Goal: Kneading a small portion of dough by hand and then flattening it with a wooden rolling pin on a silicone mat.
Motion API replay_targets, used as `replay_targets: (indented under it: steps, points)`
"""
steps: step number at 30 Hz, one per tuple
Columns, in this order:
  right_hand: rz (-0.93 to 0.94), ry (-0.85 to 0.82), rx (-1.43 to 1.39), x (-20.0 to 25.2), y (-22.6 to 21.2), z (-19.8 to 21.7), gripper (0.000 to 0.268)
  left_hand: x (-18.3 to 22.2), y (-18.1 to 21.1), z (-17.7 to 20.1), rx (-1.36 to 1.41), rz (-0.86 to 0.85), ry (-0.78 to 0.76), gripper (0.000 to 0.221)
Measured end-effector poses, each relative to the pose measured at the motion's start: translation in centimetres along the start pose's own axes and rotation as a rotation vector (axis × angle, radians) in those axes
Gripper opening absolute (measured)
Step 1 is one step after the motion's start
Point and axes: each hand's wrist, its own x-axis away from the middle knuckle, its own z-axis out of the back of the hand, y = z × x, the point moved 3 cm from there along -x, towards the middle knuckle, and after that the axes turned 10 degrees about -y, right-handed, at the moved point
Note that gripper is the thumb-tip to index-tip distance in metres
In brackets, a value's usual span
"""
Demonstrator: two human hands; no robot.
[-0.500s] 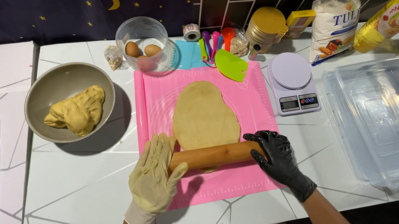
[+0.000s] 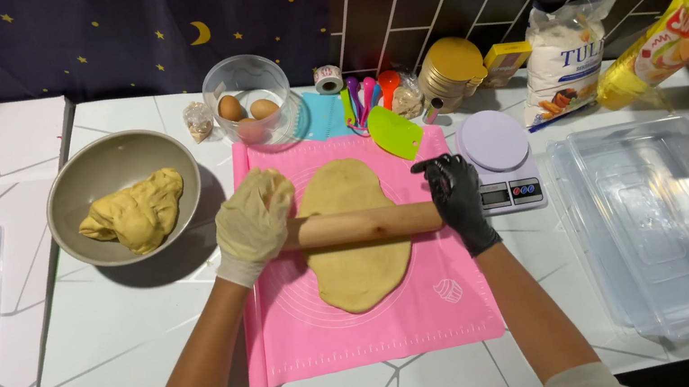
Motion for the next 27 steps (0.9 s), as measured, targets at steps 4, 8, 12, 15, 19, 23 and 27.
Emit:
replay_targets:
  steps: [4, 8, 12, 15, 19, 23, 27]
  points:
    - [-0.187, 0.038, -0.270, -2.4, 1.2, -0.9, 0.030, -1.2, -2.9, -2.9, 0.107, 0.189, -0.090, 0.045]
    - [-0.348, -0.157, -0.265, 0.0, -0.6, -0.9, 0.038, 0.1, -1.6, -2.9, 0.019, 0.146, -0.106, 0.053]
    - [-0.223, -0.205, -0.081, 3.8, -4.9, 2.7, 0.032, 2.7, 3.9, 3.3, -0.058, 0.003, -0.122, 0.056]
    - [-0.093, -0.166, -0.071, 7.5, -6.5, 4.0, 0.023, 5.5, 7.0, 6.8, 0.028, -0.044, -0.194, 0.067]
    - [-0.066, -0.149, -0.176, 11.1, -8.5, 5.2, 0.037, 7.8, 9.2, 9.6, -0.032, 0.005, -0.250, 0.060]
    - [0.023, -0.086, -0.177, 10.0, -8.5, 5.3, 0.045, 6.1, 8.7, 9.8, 0.003, -0.043, -0.215, 0.057]
    - [0.135, -0.099, -0.057, 7.3, -5.3, 3.6, 0.049, 2.9, 5.9, 6.9, 0.122, -0.097, -0.110, 0.079]
